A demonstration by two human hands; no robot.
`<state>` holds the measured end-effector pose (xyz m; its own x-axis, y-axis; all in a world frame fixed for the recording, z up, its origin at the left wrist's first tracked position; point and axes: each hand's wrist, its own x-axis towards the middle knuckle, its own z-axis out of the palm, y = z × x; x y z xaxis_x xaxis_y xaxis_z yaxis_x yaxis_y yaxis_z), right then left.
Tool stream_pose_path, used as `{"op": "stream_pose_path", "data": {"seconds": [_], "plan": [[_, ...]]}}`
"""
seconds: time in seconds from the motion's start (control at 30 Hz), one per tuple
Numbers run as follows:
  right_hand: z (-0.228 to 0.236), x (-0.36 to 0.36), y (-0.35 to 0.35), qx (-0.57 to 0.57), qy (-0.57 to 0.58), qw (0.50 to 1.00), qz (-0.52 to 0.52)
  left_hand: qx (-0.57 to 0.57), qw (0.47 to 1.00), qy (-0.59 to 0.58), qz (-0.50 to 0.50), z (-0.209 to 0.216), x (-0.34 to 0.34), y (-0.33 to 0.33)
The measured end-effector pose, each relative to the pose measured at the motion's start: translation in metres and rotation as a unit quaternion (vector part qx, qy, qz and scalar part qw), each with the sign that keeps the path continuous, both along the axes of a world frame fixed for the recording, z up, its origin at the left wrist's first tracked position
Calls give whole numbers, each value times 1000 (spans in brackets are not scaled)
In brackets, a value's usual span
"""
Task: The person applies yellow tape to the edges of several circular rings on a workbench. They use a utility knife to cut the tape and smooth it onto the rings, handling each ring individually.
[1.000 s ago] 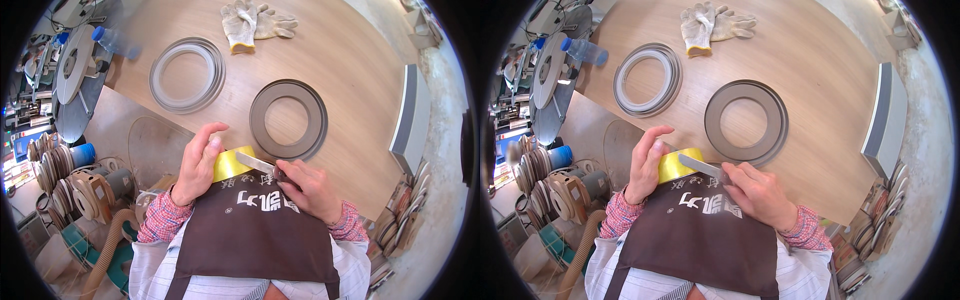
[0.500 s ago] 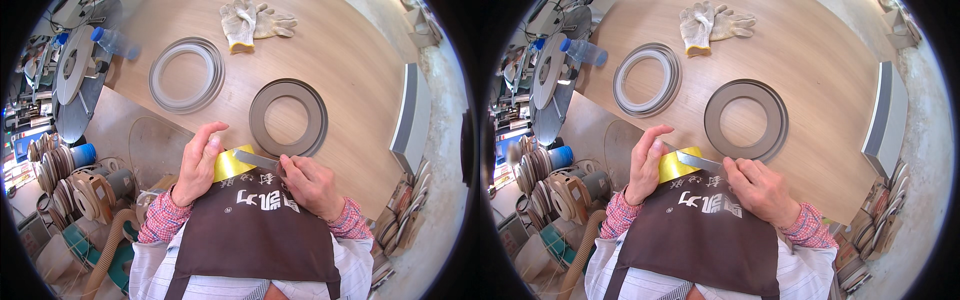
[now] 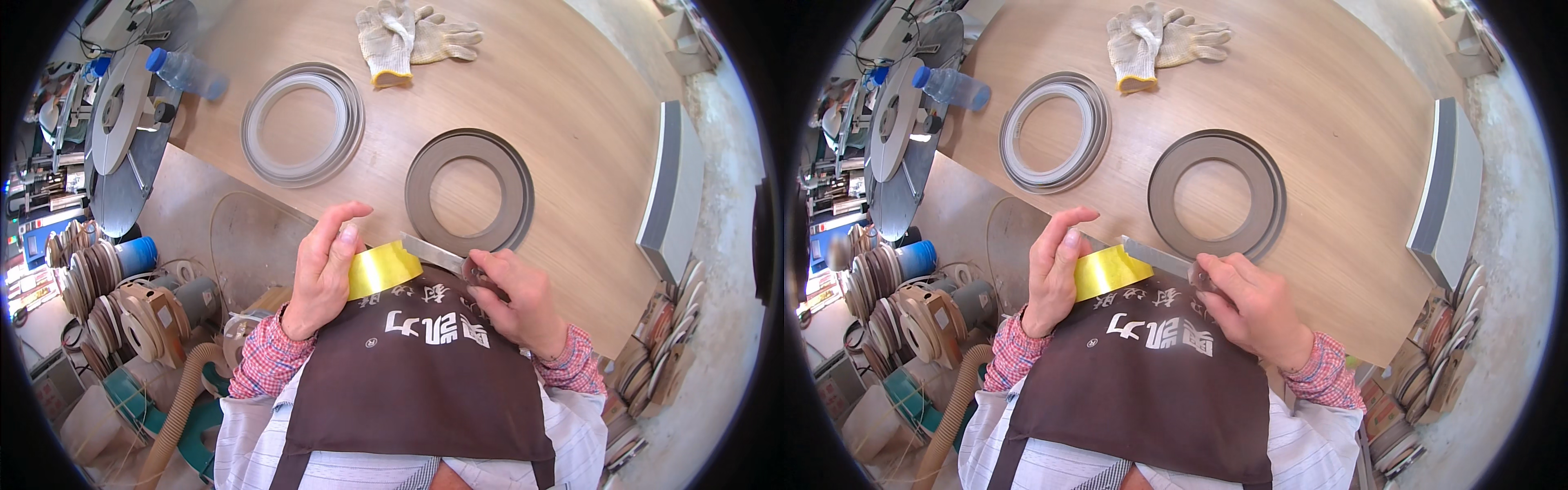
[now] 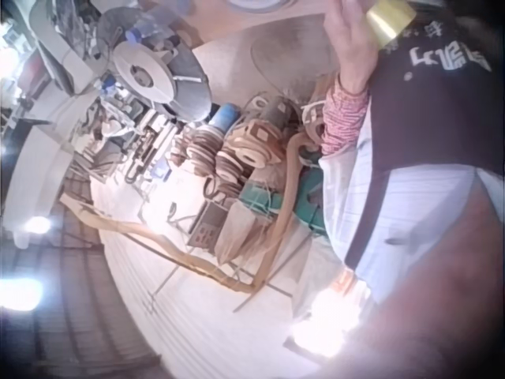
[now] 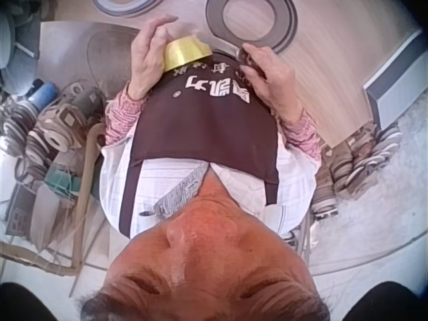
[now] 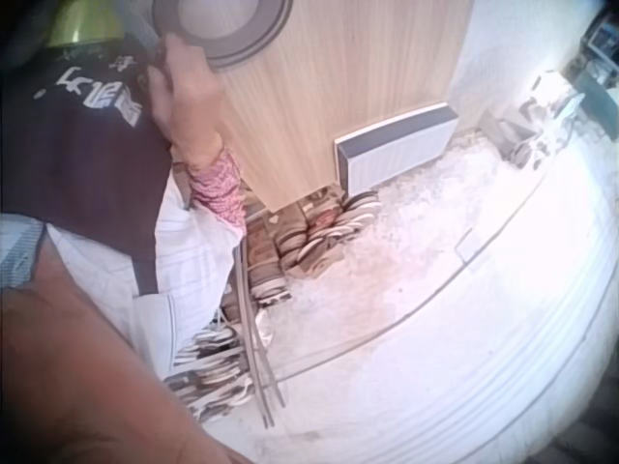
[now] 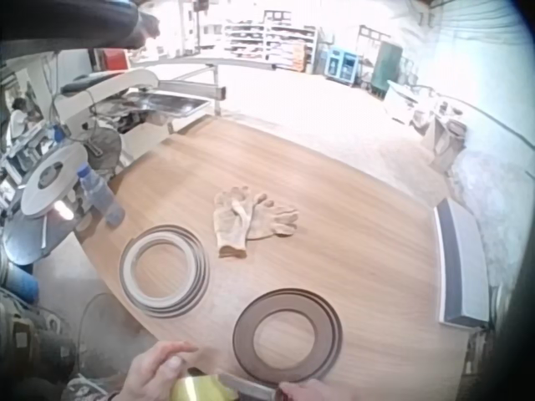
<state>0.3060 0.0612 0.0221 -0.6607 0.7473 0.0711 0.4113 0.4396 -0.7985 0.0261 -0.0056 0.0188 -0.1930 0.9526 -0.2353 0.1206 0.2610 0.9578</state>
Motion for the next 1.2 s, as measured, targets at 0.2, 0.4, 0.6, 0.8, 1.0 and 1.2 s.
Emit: {"op": "stream_pose_path", "data": {"seconds": [0.2, 0.4, 0.6, 0.8, 1.0, 1.2], "plan": [[-1, -2, 3, 13, -4, 1000, -5, 8, 1000, 13, -8, -3, 0, 2], [3, 6, 7, -263, 59, 962, 42, -11, 995, -102, 4, -9, -3, -2], [-1, 35, 17, -515, 105, 844, 110, 5, 993, -104, 46, -9, 0, -1], [-59, 85, 48, -172, 67, 938, -292, 11, 986, -148, 73, -10, -6, -2], [-89, 126, 81, 74, -259, 897, -350, -33, 978, -203, 25, -4, -15, 0], [-26, 22, 70, -71, 34, 986, -149, -75, 971, -223, -33, 6, -11, 7]]}}
